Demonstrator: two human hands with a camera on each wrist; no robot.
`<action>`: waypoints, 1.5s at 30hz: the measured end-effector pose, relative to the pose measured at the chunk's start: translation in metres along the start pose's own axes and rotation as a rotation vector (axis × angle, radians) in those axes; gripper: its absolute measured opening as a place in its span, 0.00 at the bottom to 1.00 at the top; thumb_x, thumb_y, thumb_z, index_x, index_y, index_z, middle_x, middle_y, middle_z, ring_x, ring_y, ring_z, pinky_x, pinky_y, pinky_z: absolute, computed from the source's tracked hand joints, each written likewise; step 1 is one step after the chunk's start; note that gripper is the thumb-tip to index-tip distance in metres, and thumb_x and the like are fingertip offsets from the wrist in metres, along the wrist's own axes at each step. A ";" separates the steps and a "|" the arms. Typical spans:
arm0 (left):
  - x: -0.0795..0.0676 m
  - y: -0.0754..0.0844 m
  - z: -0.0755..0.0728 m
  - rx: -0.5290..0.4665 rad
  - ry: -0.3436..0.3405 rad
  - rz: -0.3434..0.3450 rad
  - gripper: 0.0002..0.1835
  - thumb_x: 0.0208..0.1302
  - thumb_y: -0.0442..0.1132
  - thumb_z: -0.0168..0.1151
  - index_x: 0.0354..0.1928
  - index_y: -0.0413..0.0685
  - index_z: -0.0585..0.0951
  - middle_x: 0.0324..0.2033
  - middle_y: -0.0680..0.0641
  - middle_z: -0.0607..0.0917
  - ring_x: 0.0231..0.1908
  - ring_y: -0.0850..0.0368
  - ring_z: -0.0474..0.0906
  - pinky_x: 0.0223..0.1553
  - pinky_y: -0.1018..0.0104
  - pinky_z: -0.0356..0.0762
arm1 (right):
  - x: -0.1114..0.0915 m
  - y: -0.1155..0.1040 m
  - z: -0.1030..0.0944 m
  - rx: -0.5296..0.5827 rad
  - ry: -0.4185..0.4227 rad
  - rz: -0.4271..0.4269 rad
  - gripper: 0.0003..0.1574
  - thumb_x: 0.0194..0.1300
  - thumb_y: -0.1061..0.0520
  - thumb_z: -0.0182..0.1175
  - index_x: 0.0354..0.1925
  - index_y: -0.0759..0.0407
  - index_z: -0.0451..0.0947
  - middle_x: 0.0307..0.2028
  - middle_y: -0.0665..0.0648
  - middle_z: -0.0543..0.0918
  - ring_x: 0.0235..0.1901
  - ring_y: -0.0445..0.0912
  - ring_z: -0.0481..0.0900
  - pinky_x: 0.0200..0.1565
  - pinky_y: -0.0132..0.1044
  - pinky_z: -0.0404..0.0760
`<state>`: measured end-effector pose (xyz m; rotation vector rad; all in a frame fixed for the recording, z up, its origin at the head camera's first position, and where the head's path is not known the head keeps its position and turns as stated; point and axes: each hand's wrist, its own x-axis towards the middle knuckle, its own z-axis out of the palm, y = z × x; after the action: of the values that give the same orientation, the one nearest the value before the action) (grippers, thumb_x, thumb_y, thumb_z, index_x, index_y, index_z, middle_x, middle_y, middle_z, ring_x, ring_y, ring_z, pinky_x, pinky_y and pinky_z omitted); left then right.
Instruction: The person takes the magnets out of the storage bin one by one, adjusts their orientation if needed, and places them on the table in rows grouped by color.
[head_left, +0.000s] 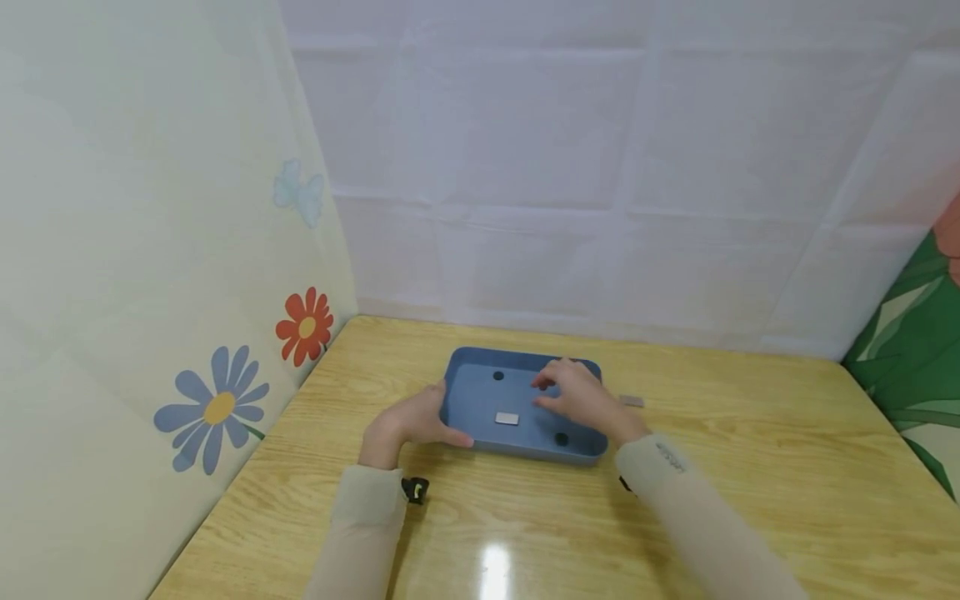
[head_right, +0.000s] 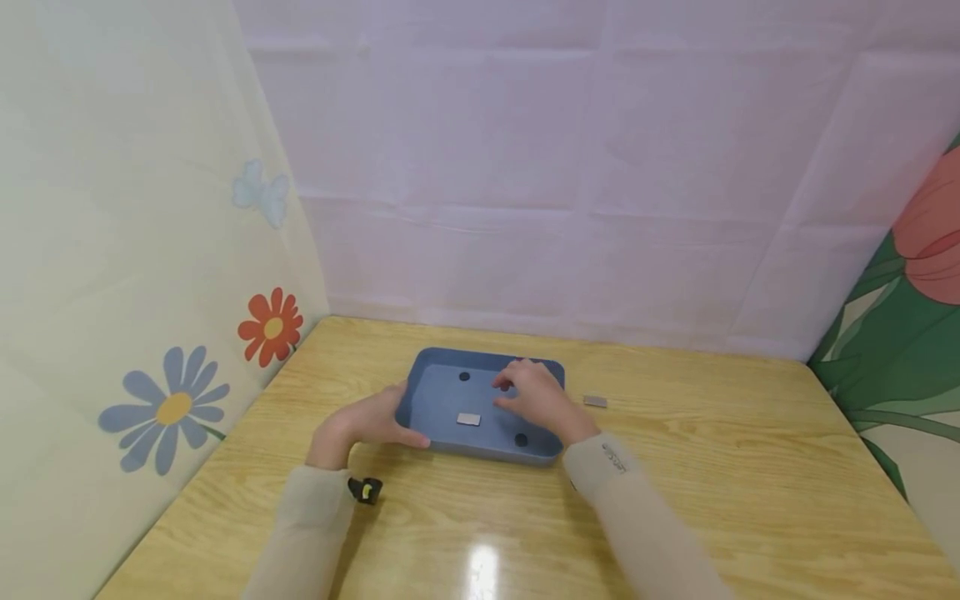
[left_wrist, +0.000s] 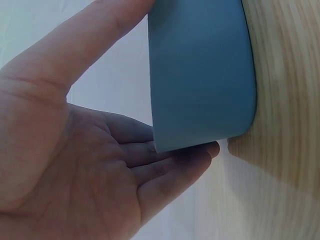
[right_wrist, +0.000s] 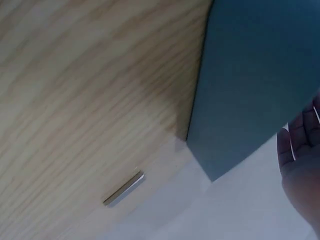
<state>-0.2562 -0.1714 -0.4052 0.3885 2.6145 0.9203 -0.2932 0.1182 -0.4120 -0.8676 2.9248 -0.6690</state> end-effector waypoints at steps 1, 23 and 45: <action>0.000 0.000 0.000 0.002 0.001 -0.004 0.67 0.54 0.53 0.81 0.80 0.30 0.45 0.78 0.30 0.59 0.76 0.38 0.62 0.76 0.43 0.62 | 0.001 -0.002 0.002 -0.002 -0.009 0.005 0.17 0.68 0.52 0.69 0.53 0.57 0.86 0.47 0.53 0.86 0.50 0.50 0.81 0.61 0.54 0.75; -0.001 -0.001 -0.002 0.029 -0.013 -0.024 0.65 0.55 0.54 0.79 0.79 0.28 0.47 0.77 0.28 0.61 0.74 0.38 0.64 0.75 0.43 0.64 | 0.018 -0.034 0.032 -0.042 -0.153 0.113 0.10 0.64 0.49 0.73 0.43 0.50 0.88 0.40 0.48 0.88 0.43 0.44 0.82 0.58 0.48 0.77; -0.002 0.000 -0.001 0.031 -0.015 -0.065 0.67 0.55 0.55 0.79 0.80 0.28 0.45 0.78 0.28 0.58 0.77 0.37 0.60 0.76 0.43 0.62 | 0.015 -0.033 0.033 -0.010 -0.143 0.087 0.07 0.68 0.53 0.69 0.30 0.48 0.87 0.28 0.45 0.85 0.31 0.41 0.77 0.64 0.53 0.71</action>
<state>-0.2548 -0.1721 -0.4040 0.3149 2.6144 0.8531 -0.2843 0.0724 -0.4267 -0.7501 2.8212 -0.5629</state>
